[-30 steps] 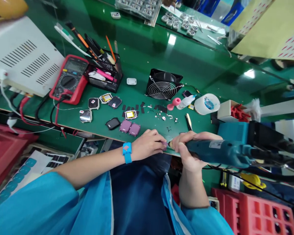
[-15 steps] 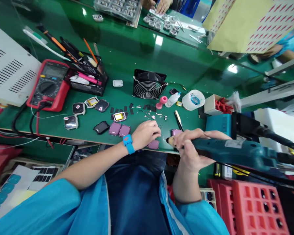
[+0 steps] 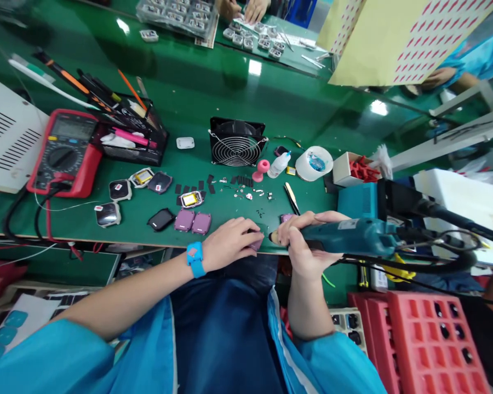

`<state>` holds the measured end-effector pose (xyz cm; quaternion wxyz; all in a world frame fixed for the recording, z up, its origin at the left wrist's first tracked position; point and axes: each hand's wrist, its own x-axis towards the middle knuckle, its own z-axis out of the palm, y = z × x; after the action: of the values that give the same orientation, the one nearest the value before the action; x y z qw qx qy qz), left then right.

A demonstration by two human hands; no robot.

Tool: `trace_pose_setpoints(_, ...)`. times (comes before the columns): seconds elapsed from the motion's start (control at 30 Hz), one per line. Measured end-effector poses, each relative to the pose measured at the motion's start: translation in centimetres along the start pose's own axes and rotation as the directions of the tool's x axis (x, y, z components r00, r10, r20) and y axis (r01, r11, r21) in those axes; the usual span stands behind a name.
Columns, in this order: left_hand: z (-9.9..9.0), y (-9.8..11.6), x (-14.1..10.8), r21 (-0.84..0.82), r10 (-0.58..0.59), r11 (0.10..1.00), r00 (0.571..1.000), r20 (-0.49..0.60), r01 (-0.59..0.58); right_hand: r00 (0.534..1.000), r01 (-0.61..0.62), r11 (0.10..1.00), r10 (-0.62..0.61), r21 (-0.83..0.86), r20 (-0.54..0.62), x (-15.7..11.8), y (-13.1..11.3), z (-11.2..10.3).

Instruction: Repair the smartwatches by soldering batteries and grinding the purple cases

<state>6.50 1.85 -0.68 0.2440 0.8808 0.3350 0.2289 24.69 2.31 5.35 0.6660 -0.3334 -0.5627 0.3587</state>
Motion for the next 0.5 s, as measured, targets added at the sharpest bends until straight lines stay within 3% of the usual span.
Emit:
trace_pose_setpoints(0.13, 1.0, 0.9, 0.0, 0.102, -0.018, 0.994, 0.997, -0.07, 0.025, 0.999, -0.02, 0.998, 0.019, 0.057, 0.03, 0.1, 0.6, 0.3)
trace_pose_setpoints(0.5, 1.1, 0.8, -0.1, 0.088, 0.002, 0.996, 0.996, -0.085, 0.005, 0.999, -0.001, 0.999, 0.003, -0.044, 0.042, 0.0, 1.8, -0.1)
